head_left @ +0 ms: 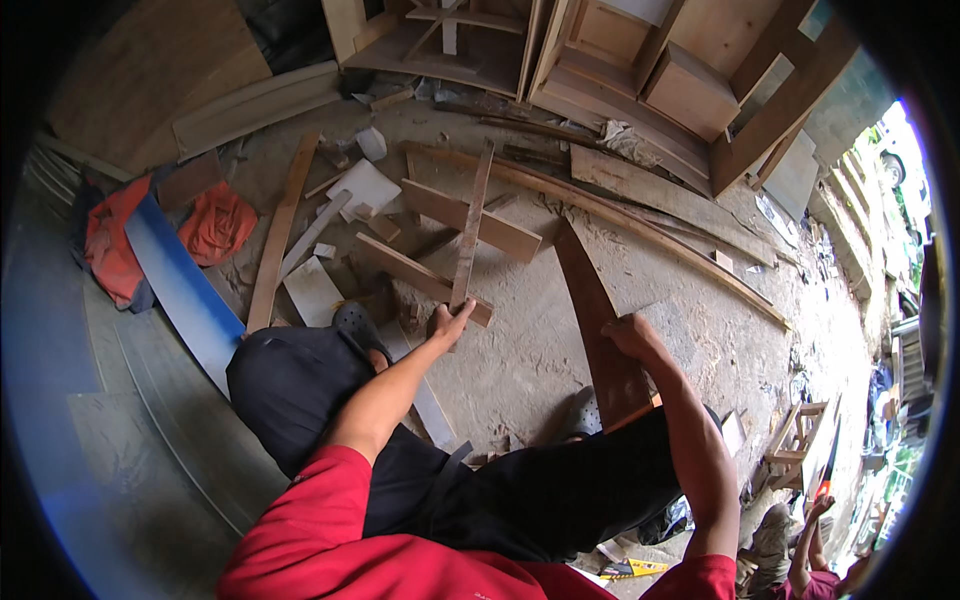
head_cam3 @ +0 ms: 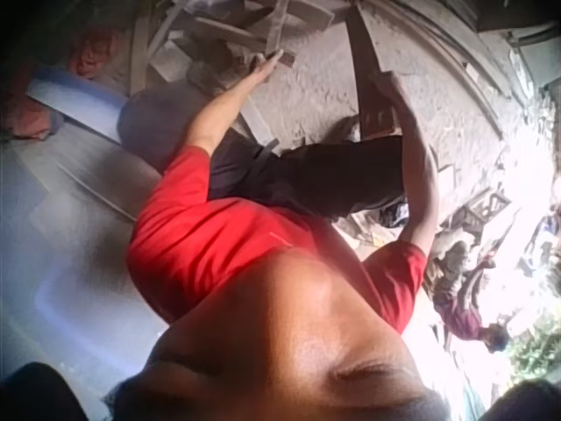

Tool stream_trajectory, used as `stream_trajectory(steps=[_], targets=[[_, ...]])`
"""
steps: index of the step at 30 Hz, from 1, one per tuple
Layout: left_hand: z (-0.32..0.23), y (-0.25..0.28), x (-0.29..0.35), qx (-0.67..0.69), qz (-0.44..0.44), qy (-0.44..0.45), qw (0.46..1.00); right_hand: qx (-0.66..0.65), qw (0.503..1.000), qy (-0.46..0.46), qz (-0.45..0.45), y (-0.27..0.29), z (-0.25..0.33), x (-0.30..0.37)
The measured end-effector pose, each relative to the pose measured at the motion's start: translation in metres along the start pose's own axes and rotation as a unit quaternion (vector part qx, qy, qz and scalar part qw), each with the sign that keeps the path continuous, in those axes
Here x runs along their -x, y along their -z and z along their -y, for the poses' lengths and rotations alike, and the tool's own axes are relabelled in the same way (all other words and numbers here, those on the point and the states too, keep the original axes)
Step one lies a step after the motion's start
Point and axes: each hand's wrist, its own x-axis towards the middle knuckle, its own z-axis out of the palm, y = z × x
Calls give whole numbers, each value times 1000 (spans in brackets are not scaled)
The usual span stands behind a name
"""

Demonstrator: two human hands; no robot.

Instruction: The person sits on the floor and assembles a wooden frame by joining several wooden planks and a flat board. They use a hammer to secure the pieces together and adjust the alignment of the frame components.

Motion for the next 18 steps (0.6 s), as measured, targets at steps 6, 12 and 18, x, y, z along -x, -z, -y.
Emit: stream_trajectory(steps=[6, 12, 18], targets=[[23, -43, -15, -32, -5, -2, 999, 19, 1000, 6, 12, 3, -7, 30], [25, -31, -9, 72, 95, 49, 992, 1, 1000, -26, 13, -32, -50, 17], [25, -43, -4, 69, 148, 90, 983, -96, 981, -164, -44, -93, -97, 6]])
